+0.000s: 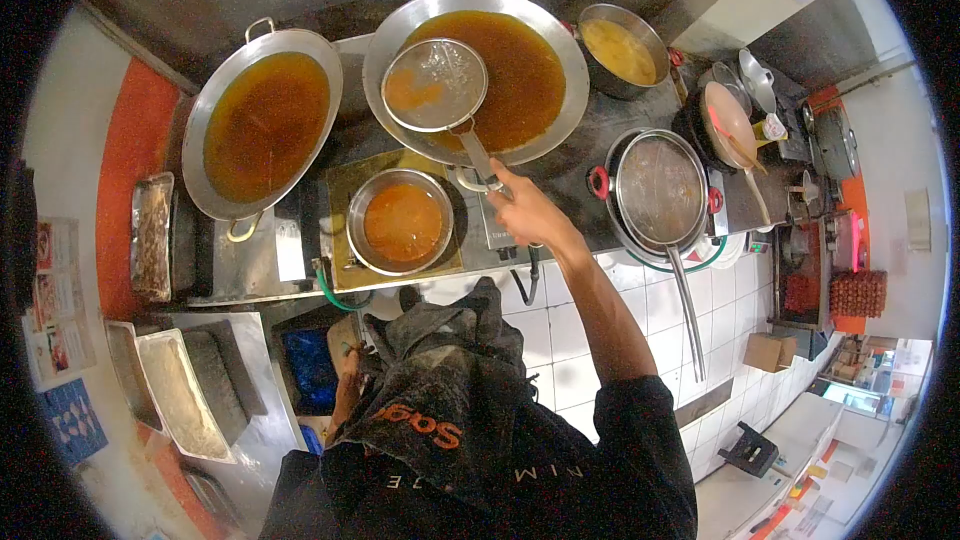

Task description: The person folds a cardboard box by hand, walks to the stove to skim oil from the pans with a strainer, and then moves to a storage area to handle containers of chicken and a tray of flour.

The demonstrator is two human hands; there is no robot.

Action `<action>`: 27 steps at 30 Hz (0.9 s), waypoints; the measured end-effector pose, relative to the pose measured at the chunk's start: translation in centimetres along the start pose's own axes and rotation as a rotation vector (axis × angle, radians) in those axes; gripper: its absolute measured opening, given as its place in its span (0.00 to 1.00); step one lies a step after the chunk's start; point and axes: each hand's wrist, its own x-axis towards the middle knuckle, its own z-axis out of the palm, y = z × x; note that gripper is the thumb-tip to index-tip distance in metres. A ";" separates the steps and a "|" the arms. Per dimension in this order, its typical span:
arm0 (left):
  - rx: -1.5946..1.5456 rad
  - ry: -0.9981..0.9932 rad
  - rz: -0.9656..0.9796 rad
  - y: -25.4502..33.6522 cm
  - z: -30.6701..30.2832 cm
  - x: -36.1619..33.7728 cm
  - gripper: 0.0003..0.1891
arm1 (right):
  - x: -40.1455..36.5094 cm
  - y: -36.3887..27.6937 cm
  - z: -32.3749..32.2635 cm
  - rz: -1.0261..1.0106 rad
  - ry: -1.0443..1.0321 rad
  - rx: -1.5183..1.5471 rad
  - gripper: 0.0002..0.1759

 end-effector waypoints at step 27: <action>-0.056 0.010 0.011 0.1 1.1 0.5 0.24 | -5.5 2.2 -0.2 -0.005 -0.087 0.145 0.35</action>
